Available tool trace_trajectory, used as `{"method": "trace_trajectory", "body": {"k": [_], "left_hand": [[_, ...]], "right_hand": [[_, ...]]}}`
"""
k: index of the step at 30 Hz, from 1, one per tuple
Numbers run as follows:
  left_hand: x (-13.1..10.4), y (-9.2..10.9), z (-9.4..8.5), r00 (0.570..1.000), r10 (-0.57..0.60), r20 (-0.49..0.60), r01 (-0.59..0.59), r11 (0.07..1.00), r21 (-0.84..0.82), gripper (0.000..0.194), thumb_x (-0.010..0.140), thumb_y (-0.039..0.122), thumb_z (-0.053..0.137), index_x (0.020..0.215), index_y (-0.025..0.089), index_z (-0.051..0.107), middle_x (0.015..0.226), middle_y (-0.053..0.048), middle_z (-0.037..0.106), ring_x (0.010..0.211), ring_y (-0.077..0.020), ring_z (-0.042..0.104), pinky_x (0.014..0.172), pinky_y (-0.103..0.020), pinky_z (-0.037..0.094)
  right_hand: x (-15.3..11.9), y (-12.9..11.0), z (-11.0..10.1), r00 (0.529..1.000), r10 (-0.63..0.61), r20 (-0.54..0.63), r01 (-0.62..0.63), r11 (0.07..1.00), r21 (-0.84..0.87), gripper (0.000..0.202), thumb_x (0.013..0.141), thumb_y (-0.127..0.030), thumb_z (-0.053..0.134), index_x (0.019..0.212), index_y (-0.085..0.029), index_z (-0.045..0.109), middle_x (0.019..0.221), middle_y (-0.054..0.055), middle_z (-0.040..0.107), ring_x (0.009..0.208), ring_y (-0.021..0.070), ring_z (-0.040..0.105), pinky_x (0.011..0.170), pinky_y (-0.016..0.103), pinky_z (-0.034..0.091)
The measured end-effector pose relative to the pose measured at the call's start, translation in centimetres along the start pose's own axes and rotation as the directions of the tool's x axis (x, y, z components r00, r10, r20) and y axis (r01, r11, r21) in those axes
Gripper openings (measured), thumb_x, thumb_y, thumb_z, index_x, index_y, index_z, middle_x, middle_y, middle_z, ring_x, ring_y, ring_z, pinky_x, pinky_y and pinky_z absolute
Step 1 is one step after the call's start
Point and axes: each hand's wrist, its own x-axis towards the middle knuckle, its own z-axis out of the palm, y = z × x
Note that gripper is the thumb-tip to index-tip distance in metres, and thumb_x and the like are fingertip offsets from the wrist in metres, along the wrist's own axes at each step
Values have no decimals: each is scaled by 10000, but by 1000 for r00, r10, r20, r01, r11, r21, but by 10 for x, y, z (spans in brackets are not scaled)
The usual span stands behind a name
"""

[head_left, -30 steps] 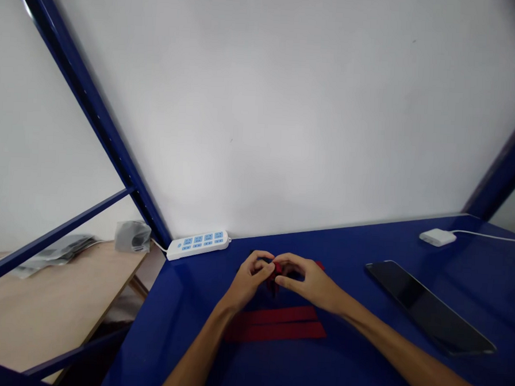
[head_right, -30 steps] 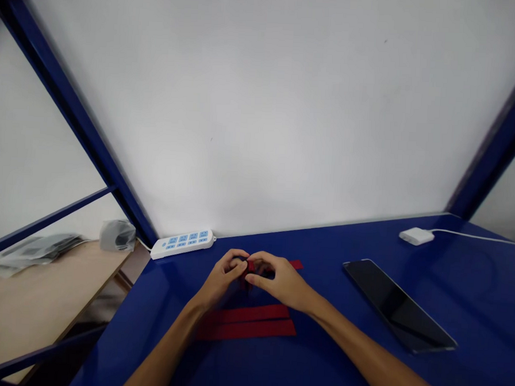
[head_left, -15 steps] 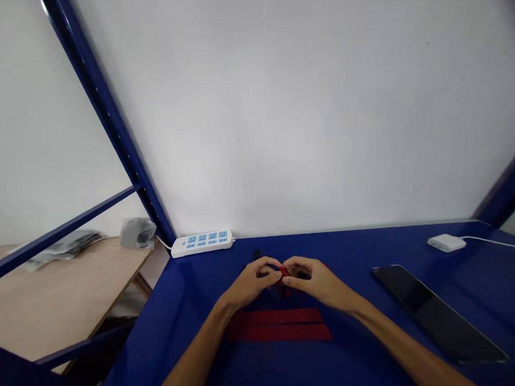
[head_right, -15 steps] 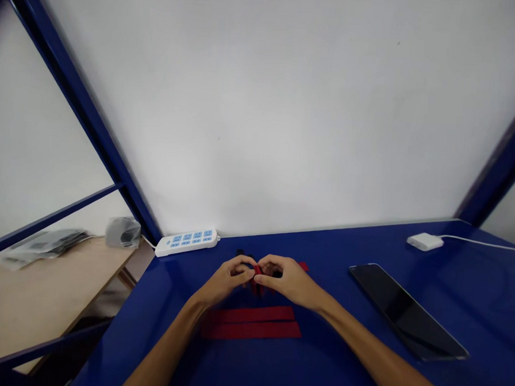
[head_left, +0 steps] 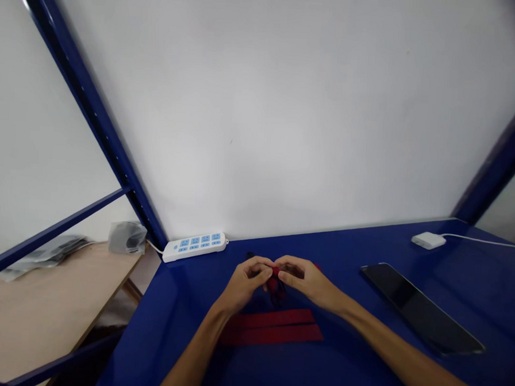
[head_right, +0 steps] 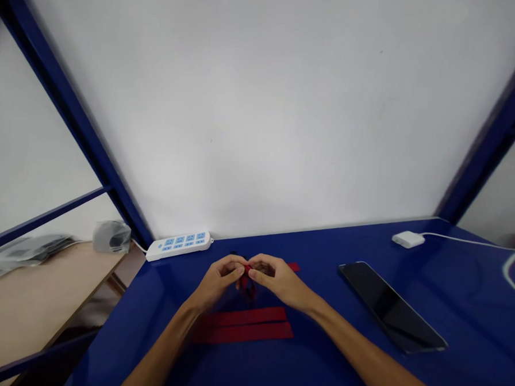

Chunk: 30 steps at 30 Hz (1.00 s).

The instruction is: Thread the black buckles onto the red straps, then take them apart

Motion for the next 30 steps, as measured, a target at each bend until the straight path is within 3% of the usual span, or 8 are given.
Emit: {"method": "trace_trajectory", "body": {"k": [5,8,14,18,22,26,30], "left_hand": [[-1,0,2,1000,12,5,-12,1000,-23,308,829,418,733,964,153,654,738,-9,641,657,-125,590,692,-262,447],[-3,0,6,999,40,-8,-40,998,49,291,854,421,704,938,156,618,772,-7,627,669,-125,588,699,-265,448],[-6,5,13,988,147,-39,-136,968,212,246,930,427,592,907,184,572,1001,-28,523,873,-139,508,807,-254,421],[-7,7,16,989,149,-22,-146,982,123,238,950,426,557,916,192,540,1033,-33,503,933,-153,492,863,-263,406],[-6,7,18,984,173,-52,-166,980,109,222,958,412,549,928,192,538,981,-25,505,896,-150,484,844,-262,400],[-7,7,19,982,183,-55,-175,976,130,207,964,394,546,923,192,544,962,-19,498,875,-142,476,830,-255,396],[-7,11,16,977,196,-85,-187,977,103,222,954,403,565,914,185,568,977,-29,543,910,-148,510,860,-263,402]], "right_hand": [[-1,-3,0,1000,-12,-4,12,997,72,382,897,-530,637,998,-163,658,857,46,694,752,172,618,685,285,466],[-1,-3,0,1000,-12,-2,12,994,111,380,911,-538,616,997,-169,647,851,44,689,749,172,613,670,278,459],[-1,-1,-4,999,-29,-27,29,999,14,378,892,-544,641,985,-177,651,841,21,637,734,157,562,668,273,429],[-1,-2,-5,999,-42,12,41,998,44,371,898,-541,634,982,-180,657,872,21,630,787,165,560,710,278,432],[-1,-1,-1,1000,-5,13,2,984,178,397,848,-536,696,1011,-174,679,925,40,650,878,189,584,790,304,440],[-1,4,5,994,105,14,-104,945,312,466,803,-555,736,1037,-154,697,824,30,635,763,168,575,694,283,441],[-2,7,7,997,78,-4,-75,964,256,415,834,-529,716,1032,-165,692,859,28,636,771,161,568,697,277,440]]}}
